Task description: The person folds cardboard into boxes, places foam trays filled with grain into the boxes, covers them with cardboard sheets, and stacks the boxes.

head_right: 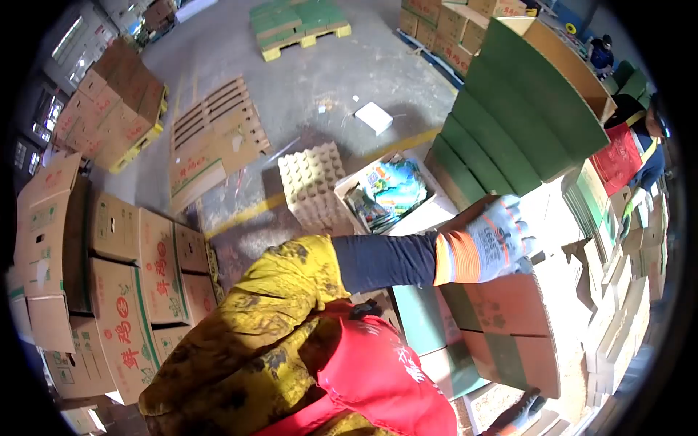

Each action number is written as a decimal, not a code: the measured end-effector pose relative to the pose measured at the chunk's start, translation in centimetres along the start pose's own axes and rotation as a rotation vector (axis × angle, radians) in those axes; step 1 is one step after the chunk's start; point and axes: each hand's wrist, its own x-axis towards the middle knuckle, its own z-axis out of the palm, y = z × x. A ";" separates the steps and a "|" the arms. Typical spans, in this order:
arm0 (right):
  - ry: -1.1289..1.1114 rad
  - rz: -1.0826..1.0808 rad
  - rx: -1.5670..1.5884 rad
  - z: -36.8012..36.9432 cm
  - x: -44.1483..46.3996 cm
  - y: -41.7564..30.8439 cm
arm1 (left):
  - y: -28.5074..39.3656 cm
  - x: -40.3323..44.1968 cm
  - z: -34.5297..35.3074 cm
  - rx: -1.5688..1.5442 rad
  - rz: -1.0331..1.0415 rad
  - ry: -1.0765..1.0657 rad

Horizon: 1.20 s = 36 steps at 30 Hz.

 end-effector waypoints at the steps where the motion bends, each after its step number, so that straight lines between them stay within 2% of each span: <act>1: 0.158 -0.070 0.087 0.8 -0.4 -2.7 | -0.1 0.6 -0.2 -0.018 0.008 -0.111; 2: 0.310 -0.140 0.167 1.7 -1.1 -7.2 | -0.1 0.8 -1.3 -0.035 0.005 -0.225; 3: 0.461 -0.204 0.240 2.0 -2.0 -10.9 | -0.3 0.5 -2.6 -0.040 0.059 -0.239; 4: 0.488 -0.466 0.011 1.8 -2.7 -13.1 | -0.6 1.0 -4.7 -0.093 0.071 -0.411; 5: 0.442 -0.456 0.102 2.6 -2.1 -12.6 | -1.3 1.2 -5.0 -0.248 0.148 -0.422; 6: 0.308 -0.640 -0.012 4.0 -2.8 -16.0 | -1.9 1.5 -5.3 -0.408 0.220 -0.435; 7: 0.163 -0.828 -0.098 5.4 -3.5 -19.4 | -2.3 2.5 -6.5 -0.549 0.127 -0.705; 8: 0.043 -0.925 -0.447 6.2 -3.8 -21.0 | -3.1 3.5 -5.7 -0.621 0.159 -0.949; 10: 0.036 -0.899 -0.809 6.6 -4.5 -21.7 | -4.8 4.4 -4.0 -0.787 0.187 -1.087; 11: 0.025 -0.914 -0.792 6.4 -5.0 -21.5 | -4.8 4.8 -4.7 -0.694 0.105 -1.102; 12: 0.020 -0.920 -0.782 5.8 -5.8 -20.9 | -5.1 5.2 -4.3 -0.780 0.102 -1.175; 14: -0.096 -0.919 -0.765 4.9 -7.5 -20.5 | -5.0 6.0 -4.3 -0.698 0.117 -1.101; 16: -0.158 -0.956 -0.779 4.4 -8.9 -20.4 | -4.5 6.1 -5.1 -0.645 0.108 -0.897; 18: -0.141 -1.084 -0.591 4.0 -8.4 -18.8 | -3.7 5.7 -6.4 -0.447 0.251 -0.510; 19: -0.127 -1.013 -0.534 3.6 -8.8 -17.9 | -3.9 5.8 -6.6 -0.369 0.231 -0.523; 20: -0.099 -0.919 -0.497 2.7 -9.0 -18.0 | -3.8 5.9 -9.1 -0.286 0.105 -0.603; 22: -0.074 -0.669 -0.154 0.9 -9.3 -17.4 | -5.1 4.4 -7.2 -0.460 0.019 -0.370; 24: -0.182 -0.553 0.064 -1.5 -9.5 -16.5 | -4.3 3.2 -6.7 -0.336 -0.060 -0.445; 26: -0.343 -0.631 0.050 -1.8 -9.7 -16.9 | -1.1 1.4 -5.3 -0.449 0.024 -0.434; 28: -0.629 -0.645 0.093 0.0 -9.8 -17.1 | 3.0 0.7 -3.7 -0.494 0.261 -0.501; 29: -0.650 -0.637 0.112 1.0 -10.5 -16.0 | 3.9 0.0 -1.4 -0.463 0.474 -0.516; 30: -0.757 -0.583 0.151 1.6 -9.1 -16.7 | 3.8 0.1 0.8 -0.544 0.463 -0.801; 31: -0.767 -0.405 0.288 2.5 -7.6 -15.4 | 2.5 0.6 3.5 -0.972 0.098 -1.073; 32: -0.602 -0.258 0.223 3.2 -6.4 -15.1 | 0.8 1.5 4.9 -1.368 -0.325 -1.316; 34: -0.283 -0.331 0.092 6.3 -6.1 -12.4 | -0.1 2.7 3.3 -1.475 -0.379 -1.147; 35: -0.201 -0.514 -0.109 7.0 -6.3 -13.2 | -0.3 1.0 4.5 -1.213 -0.062 -0.934; 36: -0.123 -0.707 -0.315 7.3 -6.2 -14.3 | 0.2 -0.3 4.7 -0.876 0.377 -0.663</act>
